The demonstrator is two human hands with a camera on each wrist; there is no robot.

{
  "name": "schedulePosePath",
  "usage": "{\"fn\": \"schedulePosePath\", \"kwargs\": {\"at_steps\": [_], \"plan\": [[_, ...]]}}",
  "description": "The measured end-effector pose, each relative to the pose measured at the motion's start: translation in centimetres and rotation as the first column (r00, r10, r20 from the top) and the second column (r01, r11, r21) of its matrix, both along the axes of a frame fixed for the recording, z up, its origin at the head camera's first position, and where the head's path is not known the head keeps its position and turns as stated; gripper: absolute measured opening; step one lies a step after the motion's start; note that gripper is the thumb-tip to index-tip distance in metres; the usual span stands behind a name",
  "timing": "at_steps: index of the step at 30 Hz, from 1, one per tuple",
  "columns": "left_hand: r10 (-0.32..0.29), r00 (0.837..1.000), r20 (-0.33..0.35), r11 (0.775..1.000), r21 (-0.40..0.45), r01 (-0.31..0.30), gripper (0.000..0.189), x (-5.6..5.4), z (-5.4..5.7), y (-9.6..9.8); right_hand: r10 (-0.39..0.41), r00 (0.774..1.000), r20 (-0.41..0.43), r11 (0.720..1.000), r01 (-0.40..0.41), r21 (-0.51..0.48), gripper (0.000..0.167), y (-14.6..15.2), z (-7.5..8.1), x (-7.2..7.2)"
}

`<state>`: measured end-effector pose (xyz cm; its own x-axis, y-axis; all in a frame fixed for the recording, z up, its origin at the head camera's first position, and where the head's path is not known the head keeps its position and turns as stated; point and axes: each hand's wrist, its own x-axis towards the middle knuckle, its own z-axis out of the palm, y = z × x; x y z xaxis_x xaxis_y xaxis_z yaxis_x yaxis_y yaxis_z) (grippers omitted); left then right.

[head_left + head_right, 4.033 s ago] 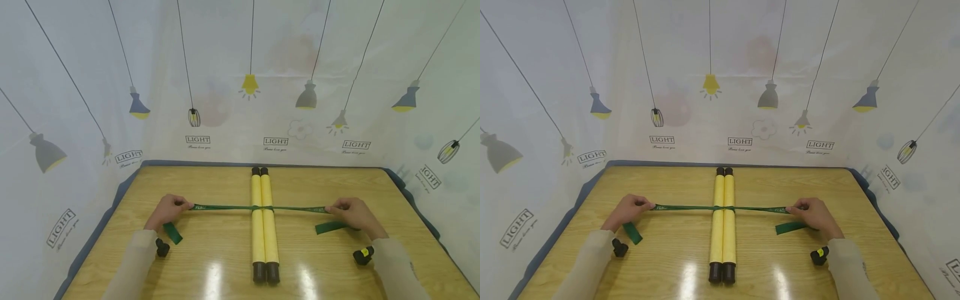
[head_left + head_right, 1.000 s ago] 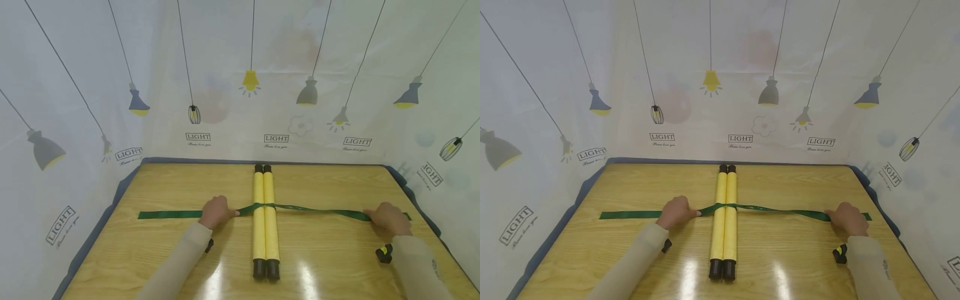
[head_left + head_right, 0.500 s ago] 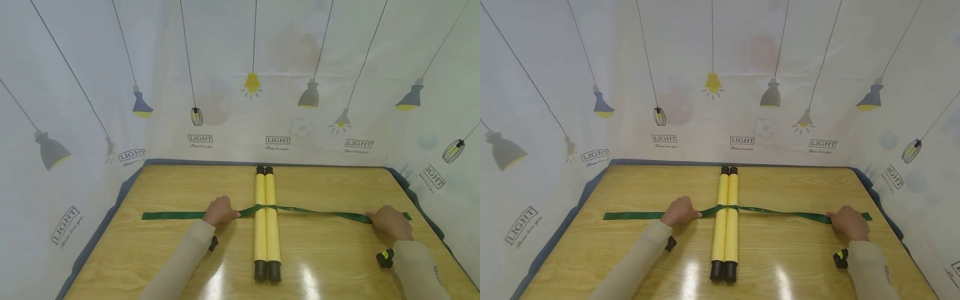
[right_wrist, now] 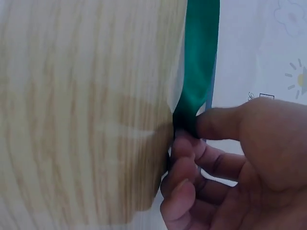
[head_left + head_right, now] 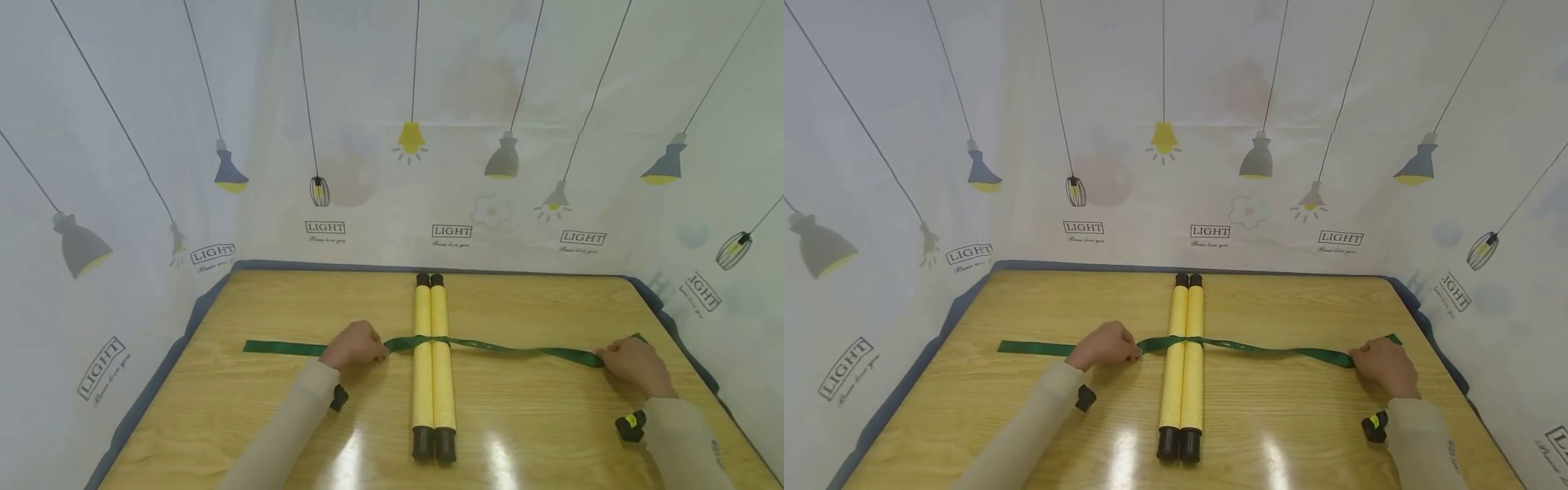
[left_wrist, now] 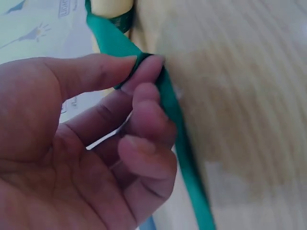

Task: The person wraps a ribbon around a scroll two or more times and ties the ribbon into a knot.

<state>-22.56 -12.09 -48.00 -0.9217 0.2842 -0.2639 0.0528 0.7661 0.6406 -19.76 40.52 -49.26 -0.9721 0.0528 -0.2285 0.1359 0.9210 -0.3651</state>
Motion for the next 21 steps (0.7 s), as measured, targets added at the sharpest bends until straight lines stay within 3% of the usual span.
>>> {"fn": "schedulePosePath", "kwargs": {"at_steps": [6,11,16,21], "plan": [[0.023,0.999,-0.025,0.999,0.046,-0.022,0.035,-0.1,1.1,-0.3,0.001,0.996,-0.084,0.999,-0.004,-0.038,0.046,-0.1,0.1,-0.3],[0.000,1.000,0.000,0.992,0.128,0.000,0.030,-0.2,1.8,-0.3,0.010,0.986,-0.169,0.994,-0.027,-0.101,0.050,-1.2,0.4,-0.6],[-0.046,0.999,-0.028,0.968,0.244,0.051,0.027,-0.4,2.3,-0.3,-0.002,0.969,-0.247,0.979,-0.049,-0.198,0.043,-2.7,0.8,-0.6],[-0.082,0.995,-0.051,0.939,0.330,0.095,0.027,-0.4,2.3,-0.3,-0.006,0.973,-0.232,0.954,-0.064,-0.293,0.051,-4.2,1.1,-0.8]]}}
